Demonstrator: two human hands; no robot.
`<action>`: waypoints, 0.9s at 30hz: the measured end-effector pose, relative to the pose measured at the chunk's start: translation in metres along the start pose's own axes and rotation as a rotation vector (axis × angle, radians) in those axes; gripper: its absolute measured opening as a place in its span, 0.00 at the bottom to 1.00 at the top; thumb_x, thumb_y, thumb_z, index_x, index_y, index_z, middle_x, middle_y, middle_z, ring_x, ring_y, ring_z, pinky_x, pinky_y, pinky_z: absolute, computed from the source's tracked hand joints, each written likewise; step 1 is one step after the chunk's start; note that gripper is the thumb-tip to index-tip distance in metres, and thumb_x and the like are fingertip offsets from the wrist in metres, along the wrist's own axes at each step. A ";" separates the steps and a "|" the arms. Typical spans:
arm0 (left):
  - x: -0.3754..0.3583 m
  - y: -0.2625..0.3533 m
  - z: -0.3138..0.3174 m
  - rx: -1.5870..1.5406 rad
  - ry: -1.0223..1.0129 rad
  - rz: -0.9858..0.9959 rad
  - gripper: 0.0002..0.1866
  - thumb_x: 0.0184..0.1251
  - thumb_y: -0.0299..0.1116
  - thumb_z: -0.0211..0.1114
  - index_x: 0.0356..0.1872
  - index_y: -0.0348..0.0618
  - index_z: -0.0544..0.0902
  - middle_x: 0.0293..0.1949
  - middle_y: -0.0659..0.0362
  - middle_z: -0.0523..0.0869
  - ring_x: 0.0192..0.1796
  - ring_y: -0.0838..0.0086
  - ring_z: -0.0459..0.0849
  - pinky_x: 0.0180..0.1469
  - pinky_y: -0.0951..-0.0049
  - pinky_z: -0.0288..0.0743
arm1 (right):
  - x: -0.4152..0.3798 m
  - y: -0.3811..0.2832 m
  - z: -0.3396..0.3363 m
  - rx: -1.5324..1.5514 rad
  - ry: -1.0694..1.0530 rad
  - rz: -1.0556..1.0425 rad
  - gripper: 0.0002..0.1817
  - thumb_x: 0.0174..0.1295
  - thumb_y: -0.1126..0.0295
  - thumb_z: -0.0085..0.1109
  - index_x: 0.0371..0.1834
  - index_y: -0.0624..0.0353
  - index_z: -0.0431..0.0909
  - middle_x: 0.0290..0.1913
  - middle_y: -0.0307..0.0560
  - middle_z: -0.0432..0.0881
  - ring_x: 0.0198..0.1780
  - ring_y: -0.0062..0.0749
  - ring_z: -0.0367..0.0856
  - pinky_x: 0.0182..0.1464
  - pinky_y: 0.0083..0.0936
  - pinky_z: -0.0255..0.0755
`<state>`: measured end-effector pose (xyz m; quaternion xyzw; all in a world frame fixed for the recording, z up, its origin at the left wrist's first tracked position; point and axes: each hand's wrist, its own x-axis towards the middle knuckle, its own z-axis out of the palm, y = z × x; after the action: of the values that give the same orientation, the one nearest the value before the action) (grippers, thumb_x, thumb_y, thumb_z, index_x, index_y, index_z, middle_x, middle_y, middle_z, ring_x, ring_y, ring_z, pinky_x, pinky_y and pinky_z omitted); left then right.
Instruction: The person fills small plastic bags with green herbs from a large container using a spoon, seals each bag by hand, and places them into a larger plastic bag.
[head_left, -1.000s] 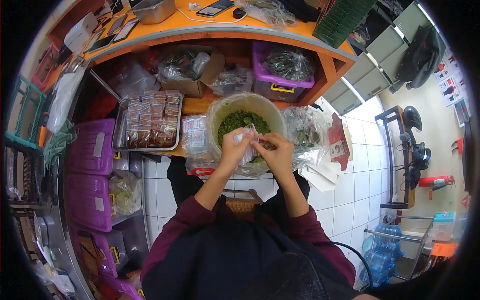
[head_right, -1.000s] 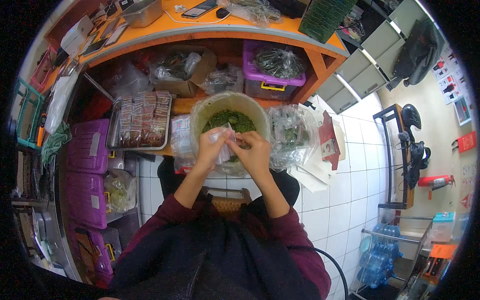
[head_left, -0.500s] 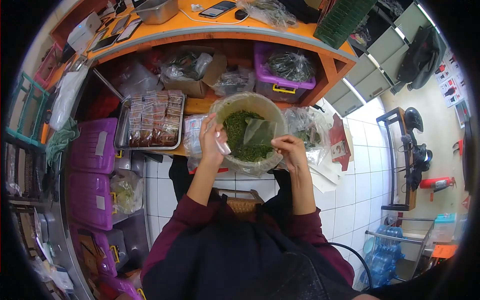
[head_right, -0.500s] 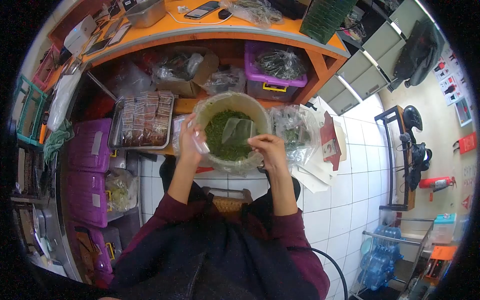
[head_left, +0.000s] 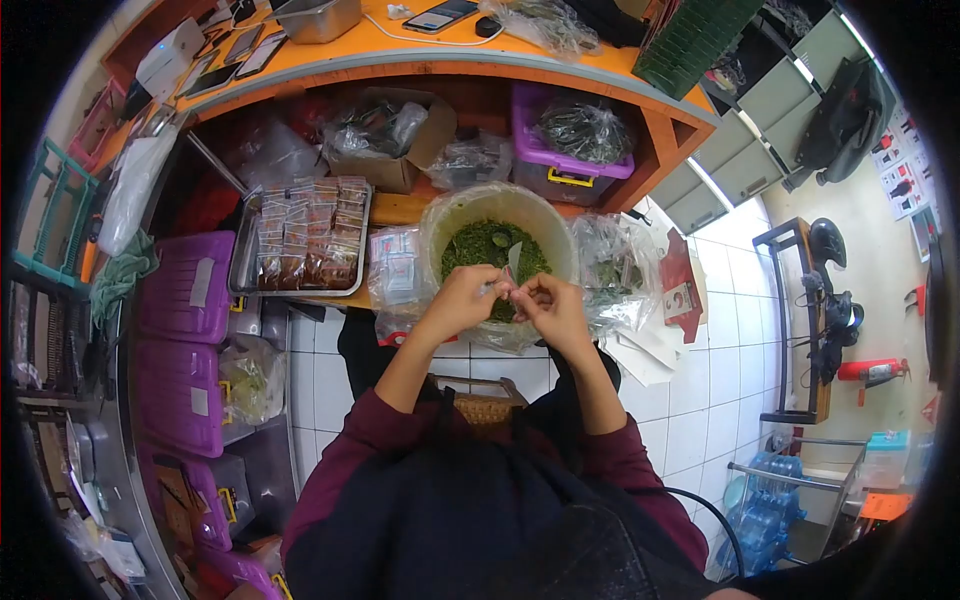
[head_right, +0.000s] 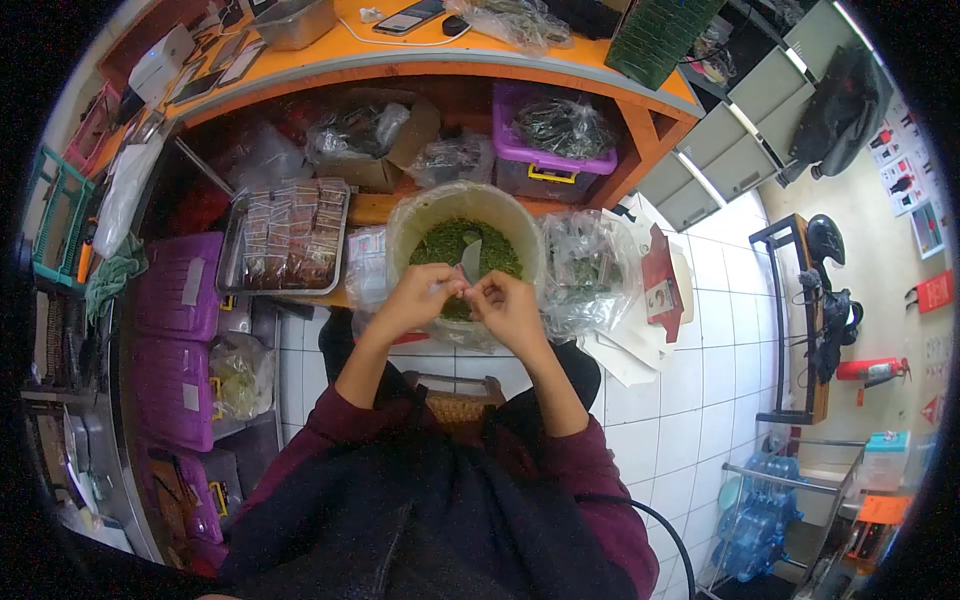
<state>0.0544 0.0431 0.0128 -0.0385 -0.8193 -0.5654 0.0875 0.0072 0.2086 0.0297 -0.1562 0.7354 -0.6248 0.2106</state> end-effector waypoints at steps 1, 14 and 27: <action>-0.002 0.008 -0.001 0.135 0.000 0.041 0.07 0.59 0.29 0.61 0.28 0.34 0.80 0.28 0.51 0.82 0.32 0.65 0.81 0.36 0.68 0.72 | 0.001 0.002 0.000 -0.161 -0.041 -0.094 0.05 0.52 0.76 0.62 0.25 0.67 0.76 0.20 0.41 0.78 0.20 0.22 0.77 0.23 0.21 0.68; -0.004 0.033 -0.004 0.373 0.122 -0.053 0.07 0.51 0.31 0.61 0.26 0.38 0.79 0.25 0.50 0.80 0.32 0.54 0.82 0.35 0.59 0.74 | 0.003 -0.022 -0.004 -0.679 0.218 -0.519 0.07 0.50 0.70 0.58 0.18 0.57 0.74 0.16 0.47 0.76 0.19 0.42 0.78 0.23 0.32 0.70; 0.005 0.040 -0.017 -0.014 0.240 0.239 0.18 0.48 0.24 0.70 0.44 0.42 0.79 0.44 0.55 0.83 0.51 0.63 0.80 0.55 0.70 0.71 | 0.042 -0.040 -0.008 0.167 -0.117 0.123 0.11 0.55 0.70 0.54 0.18 0.63 0.73 0.15 0.35 0.69 0.18 0.17 0.69 0.19 0.18 0.59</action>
<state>0.0578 0.0414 0.0569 -0.0686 -0.7885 -0.5573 0.2510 -0.0348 0.1881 0.0649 -0.1290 0.6754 -0.6596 0.3036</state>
